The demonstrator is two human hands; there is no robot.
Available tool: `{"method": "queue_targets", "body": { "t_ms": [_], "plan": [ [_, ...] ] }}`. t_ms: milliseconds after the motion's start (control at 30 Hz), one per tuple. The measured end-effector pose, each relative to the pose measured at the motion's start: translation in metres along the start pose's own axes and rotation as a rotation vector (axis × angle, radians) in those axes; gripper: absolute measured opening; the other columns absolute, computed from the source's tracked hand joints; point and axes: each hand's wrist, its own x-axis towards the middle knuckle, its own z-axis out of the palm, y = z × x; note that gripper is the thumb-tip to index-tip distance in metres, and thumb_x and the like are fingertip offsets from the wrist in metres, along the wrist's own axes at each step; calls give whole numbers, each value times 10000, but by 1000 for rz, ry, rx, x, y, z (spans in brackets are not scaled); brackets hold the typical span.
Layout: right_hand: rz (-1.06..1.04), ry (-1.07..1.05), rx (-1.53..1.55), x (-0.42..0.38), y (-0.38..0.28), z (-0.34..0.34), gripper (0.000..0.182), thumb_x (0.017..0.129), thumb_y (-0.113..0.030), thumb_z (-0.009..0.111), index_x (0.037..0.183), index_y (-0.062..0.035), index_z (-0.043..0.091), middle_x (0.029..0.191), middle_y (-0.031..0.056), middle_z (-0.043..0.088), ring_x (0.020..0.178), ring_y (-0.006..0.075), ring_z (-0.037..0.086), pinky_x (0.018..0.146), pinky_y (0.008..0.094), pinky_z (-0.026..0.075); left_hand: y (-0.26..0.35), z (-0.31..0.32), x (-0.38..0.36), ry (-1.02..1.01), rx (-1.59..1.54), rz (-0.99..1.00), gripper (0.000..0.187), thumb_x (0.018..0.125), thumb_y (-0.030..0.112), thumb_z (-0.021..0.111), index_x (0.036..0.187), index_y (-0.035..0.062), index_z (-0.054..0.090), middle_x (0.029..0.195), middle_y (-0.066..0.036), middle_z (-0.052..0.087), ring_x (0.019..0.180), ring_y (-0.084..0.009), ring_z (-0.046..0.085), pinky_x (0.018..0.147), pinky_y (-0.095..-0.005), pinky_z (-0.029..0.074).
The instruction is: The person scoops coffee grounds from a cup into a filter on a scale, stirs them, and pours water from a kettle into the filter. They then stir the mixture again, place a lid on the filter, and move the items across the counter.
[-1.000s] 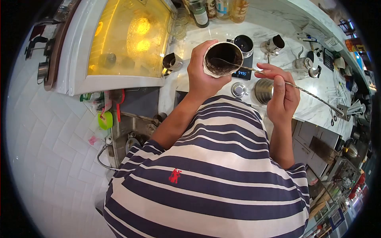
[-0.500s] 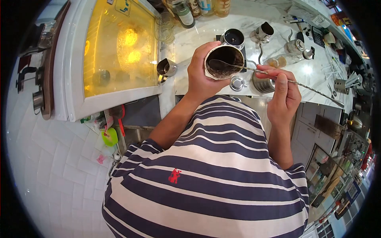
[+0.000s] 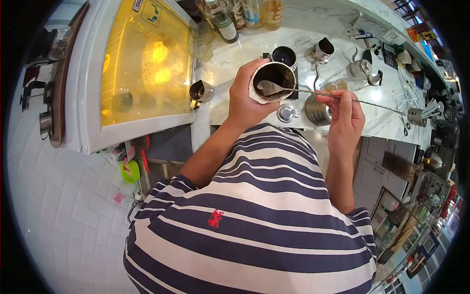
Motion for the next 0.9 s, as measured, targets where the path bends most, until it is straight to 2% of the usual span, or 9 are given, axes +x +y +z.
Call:
{"method": "queue_targets", "body": {
  "t_ms": [167, 267, 367, 567, 600, 800, 900],
  "plan": [
    [107, -28, -48, 25, 0, -29, 353, 1176, -277, 477, 1111, 9, 671, 983, 131, 781, 970, 190, 769, 750, 229, 476, 9, 26, 0, 57, 56, -90, 840, 675, -28, 872, 1443, 28, 536, 1332, -125, 658, 1220, -224, 681, 1059, -352, 544],
    [115, -81, -13, 38, -6, -38, 348, 1174, -281, 484, 1106, 2, 675, 969, 114, 781, 954, 171, 766, 689, 213, 422, 15, 41, 0, 96, 120, -82, 836, 682, -19, 874, 1445, 28, 537, 1330, -126, 657, 1217, -222, 681, 1053, -353, 548],
    [132, -139, -51, 50, -3, -53, 349, 1176, -269, 478, 1108, 12, 674, 964, 116, 778, 964, 173, 766, 706, 222, 431, 19, 54, -5, 109, 160, -138, 830, 689, -11, 876, 1445, 27, 536, 1338, -132, 659, 1224, -223, 681, 1057, -355, 546],
    [123, -191, 42, 63, 4, -68, 344, 1175, -235, 462, 1136, 50, 652, 1025, 164, 770, 1007, 234, 770, 923, 318, 553, 21, 74, -29, 208, 167, -290, 811, 711, 7, 880, 1444, 10, 532, 1337, -144, 672, 1246, -235, 674, 1070, -367, 538],
    [146, -192, 41, 64, 0, -70, 339, 1174, -234, 461, 1162, 56, 637, 1038, 189, 768, 1021, 263, 769, 1003, 359, 557, 20, 75, -32, 241, 152, -324, 848, 643, 38, 887, 1424, 51, 557, 1331, -168, 654, 1232, -327, 676, 1071, -404, 534],
    [77, -68, 78, 73, 1, -72, 321, 1174, -236, 460, 1151, 31, 636, 1030, 209, 779, 1039, 279, 768, 985, 377, 565, 10, 61, -43, 286, 232, -345, 829, 659, 67, 900, 1413, 37, 558, 1315, -169, 657, 1222, -330, 673, 1063, -418, 534],
    [47, 9, 44, 78, 0, -63, 321, 1172, -230, 457, 1159, 32, 642, 1034, 197, 780, 1039, 275, 764, 979, 381, 572, 7, 53, -43, 259, 277, -330, 797, 733, 27, 892, 1441, 2, 527, 1290, -160, 705, 1209, -247, 699, 1053, -380, 547]
  ]
}}
